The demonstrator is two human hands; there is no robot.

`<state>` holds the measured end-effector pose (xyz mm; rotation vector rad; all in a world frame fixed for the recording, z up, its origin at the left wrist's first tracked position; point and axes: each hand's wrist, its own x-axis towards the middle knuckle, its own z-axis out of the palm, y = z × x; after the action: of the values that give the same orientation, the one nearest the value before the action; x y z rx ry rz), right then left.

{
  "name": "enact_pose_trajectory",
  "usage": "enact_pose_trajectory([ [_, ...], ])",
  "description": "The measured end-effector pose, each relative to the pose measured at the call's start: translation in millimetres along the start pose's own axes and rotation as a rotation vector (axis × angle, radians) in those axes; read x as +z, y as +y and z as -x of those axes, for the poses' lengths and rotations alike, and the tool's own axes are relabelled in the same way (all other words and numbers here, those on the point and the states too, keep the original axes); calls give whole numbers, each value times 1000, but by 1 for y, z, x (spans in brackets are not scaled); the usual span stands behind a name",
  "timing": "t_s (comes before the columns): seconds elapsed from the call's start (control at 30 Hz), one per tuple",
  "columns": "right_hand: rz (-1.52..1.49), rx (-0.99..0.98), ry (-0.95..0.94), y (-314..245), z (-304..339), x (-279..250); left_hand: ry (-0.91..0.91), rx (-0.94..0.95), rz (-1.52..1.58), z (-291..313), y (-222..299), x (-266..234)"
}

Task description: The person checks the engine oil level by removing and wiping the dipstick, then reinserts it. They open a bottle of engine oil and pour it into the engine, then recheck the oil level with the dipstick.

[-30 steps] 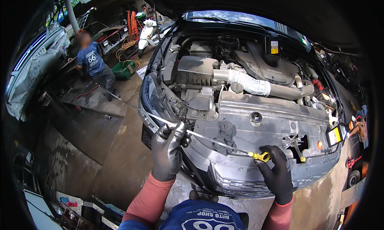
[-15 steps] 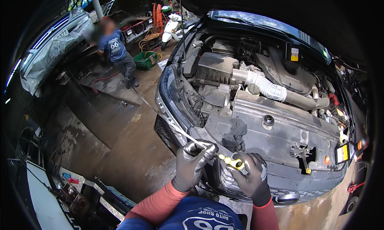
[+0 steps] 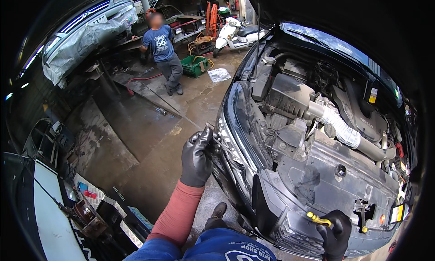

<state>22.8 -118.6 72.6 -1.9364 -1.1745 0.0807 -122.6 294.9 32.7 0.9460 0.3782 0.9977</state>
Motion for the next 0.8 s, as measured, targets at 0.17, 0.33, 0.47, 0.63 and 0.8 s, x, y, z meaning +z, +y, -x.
enact_pose_trajectory([
  [0.17,-337,347,263,1,7,1,67,35,145,-111,25,-91],
  [0.33,323,-45,390,1,0,11,137,65,123,-201,46,-169],
  [0.47,322,-93,539,-24,-18,36,148,48,207,-247,37,-190],
  [0.63,615,-29,456,-51,-42,44,204,152,255,-315,37,-216],
  [0.8,301,23,651,-69,-41,41,305,-26,365,-356,47,-253],
])
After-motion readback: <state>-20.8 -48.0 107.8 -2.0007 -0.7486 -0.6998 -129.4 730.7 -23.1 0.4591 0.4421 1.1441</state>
